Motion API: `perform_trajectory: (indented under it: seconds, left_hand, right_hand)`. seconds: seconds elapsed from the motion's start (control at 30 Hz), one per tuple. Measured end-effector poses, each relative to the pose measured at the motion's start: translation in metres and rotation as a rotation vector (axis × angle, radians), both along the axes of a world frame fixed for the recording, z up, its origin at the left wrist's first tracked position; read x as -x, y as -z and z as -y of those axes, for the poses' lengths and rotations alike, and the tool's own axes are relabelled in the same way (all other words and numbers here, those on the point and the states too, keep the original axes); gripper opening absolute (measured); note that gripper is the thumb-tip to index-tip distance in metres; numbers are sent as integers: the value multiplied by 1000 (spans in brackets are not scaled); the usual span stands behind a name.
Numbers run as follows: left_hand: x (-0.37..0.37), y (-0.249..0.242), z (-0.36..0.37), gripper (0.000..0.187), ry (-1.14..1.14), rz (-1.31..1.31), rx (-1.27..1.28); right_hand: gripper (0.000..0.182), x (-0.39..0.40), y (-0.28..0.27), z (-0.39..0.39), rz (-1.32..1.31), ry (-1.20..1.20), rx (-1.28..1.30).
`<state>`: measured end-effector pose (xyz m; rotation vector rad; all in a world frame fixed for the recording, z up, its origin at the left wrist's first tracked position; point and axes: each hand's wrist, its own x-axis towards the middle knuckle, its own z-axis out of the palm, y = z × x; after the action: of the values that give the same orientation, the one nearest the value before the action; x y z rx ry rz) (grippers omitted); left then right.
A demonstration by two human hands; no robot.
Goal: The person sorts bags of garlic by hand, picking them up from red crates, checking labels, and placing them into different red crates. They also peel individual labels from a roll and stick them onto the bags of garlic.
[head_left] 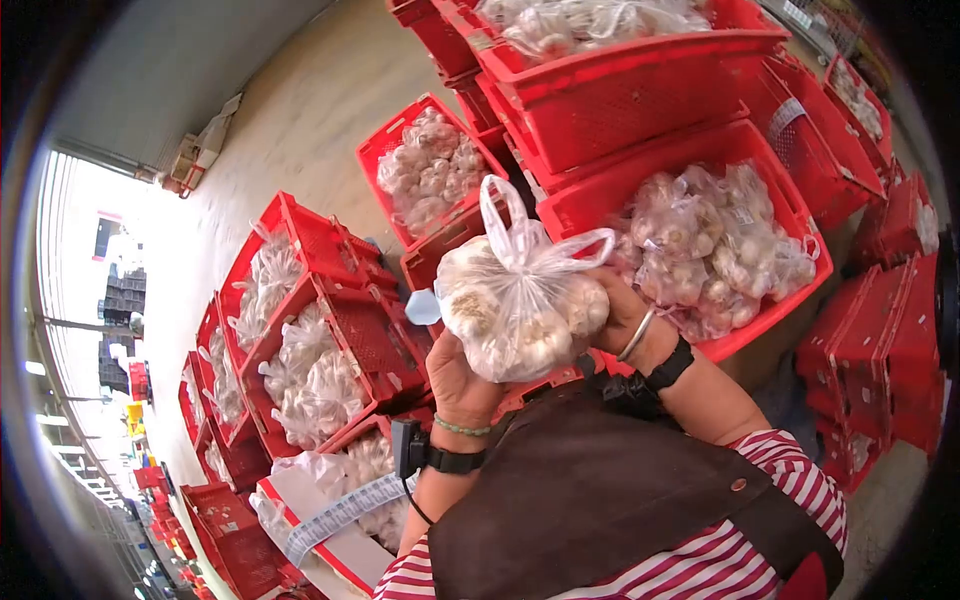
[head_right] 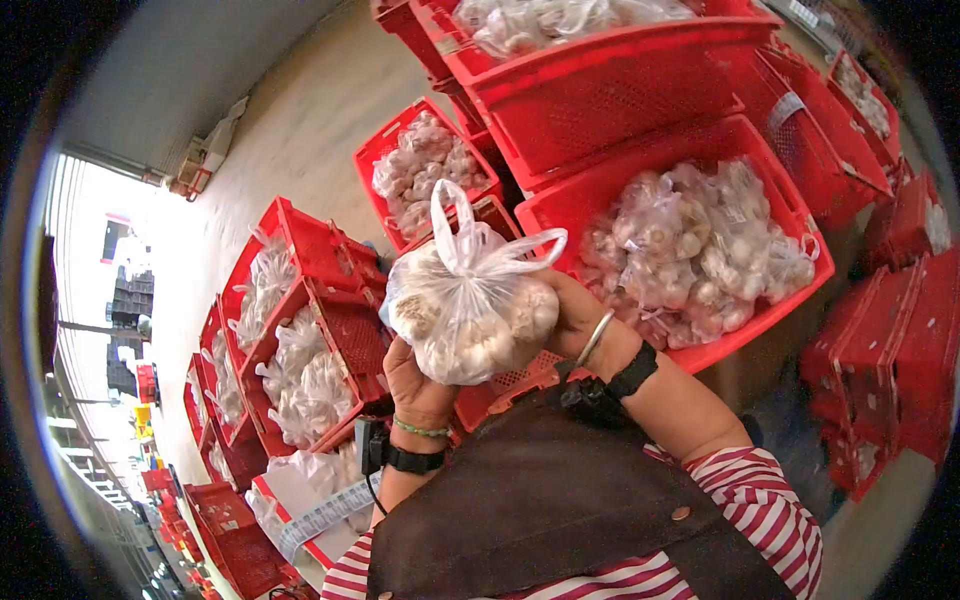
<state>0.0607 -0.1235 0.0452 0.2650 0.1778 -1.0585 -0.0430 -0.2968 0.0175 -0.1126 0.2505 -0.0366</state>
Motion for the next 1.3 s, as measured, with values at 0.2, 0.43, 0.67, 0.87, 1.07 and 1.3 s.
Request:
perform_trajectory:
  seconds: [0.2,0.43,0.67,0.87,1.07,1.3]
  left_hand:
    - [7,-1,2,46,55,-54,32]
    - [15,-4,-1,39,61,-71,29]
    - [22,13,-10,44,85,76,-196]
    - [31,33,-15,22,232,212,-616]
    - [37,44,-16,16,134,446,-709]
    - [64,25,10,14,202,584,-704]
  right_hand:
    - [29,12,-17,5,-19,42,54]
    - [29,17,-12,-1,3,23,21]
    - [34,47,-8,0,51,121,52]
    - [48,108,-4,31,-124,341,524]
    - [53,135,-9,36,-577,147,1693]
    - [42,57,23,-36,-161,250,1136]
